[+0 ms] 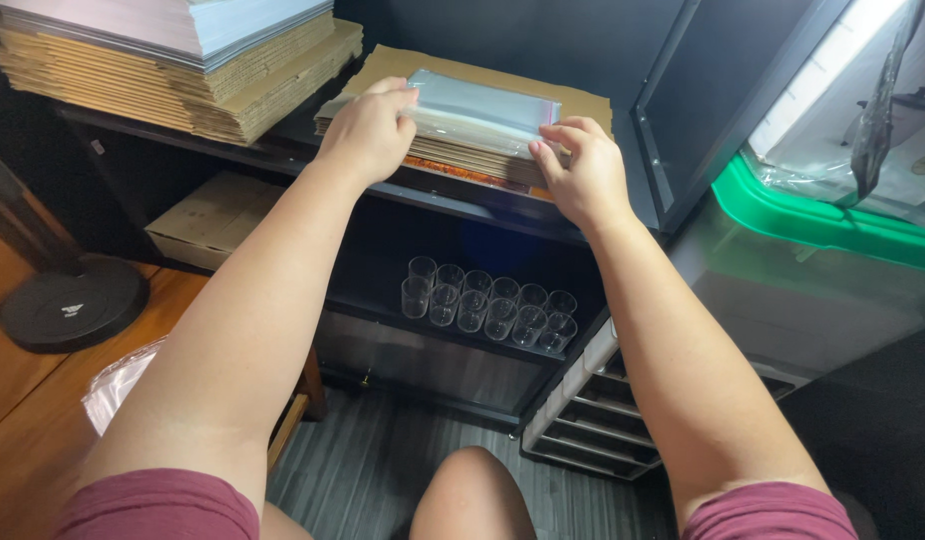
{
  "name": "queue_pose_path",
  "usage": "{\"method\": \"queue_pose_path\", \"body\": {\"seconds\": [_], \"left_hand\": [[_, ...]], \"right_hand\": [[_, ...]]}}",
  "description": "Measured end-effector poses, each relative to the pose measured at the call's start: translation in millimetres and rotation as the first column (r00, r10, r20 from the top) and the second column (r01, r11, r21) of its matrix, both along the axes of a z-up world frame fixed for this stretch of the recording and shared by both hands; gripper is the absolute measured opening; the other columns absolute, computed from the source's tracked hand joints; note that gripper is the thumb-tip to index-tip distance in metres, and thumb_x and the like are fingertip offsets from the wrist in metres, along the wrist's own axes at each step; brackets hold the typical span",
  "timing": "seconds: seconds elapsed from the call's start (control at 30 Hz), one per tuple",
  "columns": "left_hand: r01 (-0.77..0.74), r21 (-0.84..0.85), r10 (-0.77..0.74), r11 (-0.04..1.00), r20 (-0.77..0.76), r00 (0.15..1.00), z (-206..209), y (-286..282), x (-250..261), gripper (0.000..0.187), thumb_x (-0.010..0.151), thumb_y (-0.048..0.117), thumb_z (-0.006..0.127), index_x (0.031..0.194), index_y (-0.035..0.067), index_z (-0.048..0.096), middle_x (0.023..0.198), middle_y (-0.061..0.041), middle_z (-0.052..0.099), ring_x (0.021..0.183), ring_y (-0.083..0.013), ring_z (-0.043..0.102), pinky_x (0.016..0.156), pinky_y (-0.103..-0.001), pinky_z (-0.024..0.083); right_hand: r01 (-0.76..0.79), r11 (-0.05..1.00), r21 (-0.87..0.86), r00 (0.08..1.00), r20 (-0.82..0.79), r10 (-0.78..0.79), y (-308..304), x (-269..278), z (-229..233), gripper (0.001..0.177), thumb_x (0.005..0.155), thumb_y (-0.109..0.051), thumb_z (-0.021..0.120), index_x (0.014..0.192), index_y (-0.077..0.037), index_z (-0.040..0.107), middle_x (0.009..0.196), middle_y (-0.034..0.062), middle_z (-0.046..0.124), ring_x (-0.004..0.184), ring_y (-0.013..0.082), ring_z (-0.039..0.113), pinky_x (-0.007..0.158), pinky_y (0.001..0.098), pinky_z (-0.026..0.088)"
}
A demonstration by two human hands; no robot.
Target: The person sits on the floor and repeatedly picks up stacks of clear plastic pouches from a wooden bench. They place each stack onto a shelf containing cardboard and other items, then return to the bench to grab another stack.
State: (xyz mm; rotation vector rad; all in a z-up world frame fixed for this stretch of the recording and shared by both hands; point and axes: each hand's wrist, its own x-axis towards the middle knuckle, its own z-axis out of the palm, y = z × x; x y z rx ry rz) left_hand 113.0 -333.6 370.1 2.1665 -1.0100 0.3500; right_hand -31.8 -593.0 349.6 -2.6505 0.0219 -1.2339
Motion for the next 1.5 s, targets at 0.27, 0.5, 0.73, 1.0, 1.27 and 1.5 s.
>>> {"method": "queue_pose_path", "body": {"seconds": [0.27, 0.5, 0.73, 1.0, 1.27, 1.5], "left_hand": [[-0.089, 0.081, 0.080, 0.993, 0.118, 0.990, -9.1, 29.2, -23.7, 0.067, 0.095, 0.004, 0.053, 0.160, 0.004, 0.035, 0.171, -0.016, 0.012, 0.154, -0.0387, 0.027, 0.122, -0.053, 0.028], [-0.024, -0.326, 0.088, 0.945, 0.185, 0.979, -80.8, 94.0, -74.0, 0.058, 0.093, 0.004, 0.068, 0.149, 0.005, 0.051, 0.165, -0.020, 0.018, 0.155, -0.0430, 0.029, 0.121, -0.053, 0.039], [-0.217, -0.395, 0.282, 0.893, 0.115, 0.952, -207.6, 190.5, -97.5, 0.066, 0.079, 0.005, 0.080, 0.141, 0.007, 0.057, 0.155, -0.027, 0.031, 0.142, -0.0469, 0.043, 0.119, -0.053, 0.039], [-0.627, -0.265, 0.642, 0.733, -0.036, 0.766, -305.5, 298.9, -100.9, 0.050, 0.080, 0.012, 0.081, 0.128, 0.010, 0.068, 0.155, -0.021, 0.043, 0.143, -0.0418, 0.048, 0.119, -0.053, 0.038], [-0.673, -0.185, 0.677, 0.716, -0.051, 0.734, -340.8, 325.3, -121.1, 0.047, 0.084, 0.023, 0.082, 0.128, 0.011, 0.070, 0.154, -0.020, 0.049, 0.143, -0.0422, 0.049, 0.115, -0.055, 0.041], [-0.638, -0.224, 0.660, 0.736, 0.029, 0.751, -346.2, 327.5, -132.6, 0.056, 0.086, 0.022, 0.080, 0.140, 0.017, 0.065, 0.152, -0.025, 0.051, 0.134, -0.0468, 0.056, 0.107, -0.058, 0.047]], "right_hand": [[-0.013, 0.984, -0.176, 0.982, 0.183, 0.045, 11.5, -11.3, -5.7, 0.036, 0.096, -0.026, 0.083, 0.126, -0.009, 0.073, 0.138, 0.0165, 0.056, 0.132, 0.0401, 0.045, 0.104, 0.0545, 0.047], [-0.192, 0.972, -0.133, 0.878, 0.418, 0.231, 85.8, -20.6, -2.8, 0.017, 0.096, -0.009, 0.080, 0.111, -0.011, 0.073, 0.129, 0.0143, 0.054, 0.128, 0.0402, 0.046, 0.099, 0.0548, 0.049], [-0.386, 0.922, -0.031, 0.806, 0.476, 0.353, 138.3, 16.8, -62.3, 0.023, 0.088, -0.011, 0.083, 0.105, -0.025, 0.079, 0.119, 0.0037, 0.065, 0.113, 0.0298, 0.064, 0.100, 0.0399, 0.050], [-0.538, 0.791, 0.290, 0.837, 0.300, 0.458, 208.6, 43.2, -136.4, 0.020, 0.087, -0.004, 0.080, 0.099, -0.019, 0.080, 0.101, 0.0013, 0.071, 0.097, 0.0224, 0.073, 0.086, 0.0369, 0.059], [-0.515, 0.780, 0.355, 0.829, -0.025, 0.559, 276.7, 55.2, -209.0, 0.020, 0.086, -0.011, 0.079, 0.104, -0.019, 0.078, 0.109, 0.0025, 0.069, 0.101, 0.0277, 0.072, 0.085, 0.0404, 0.062], [-0.445, 0.839, 0.314, 0.744, -0.392, 0.541, 317.5, 50.0, -244.6, 0.039, 0.092, -0.018, 0.074, 0.130, -0.017, 0.066, 0.140, 0.0103, 0.056, 0.122, 0.0431, 0.063, 0.096, 0.0571, 0.058]]}}
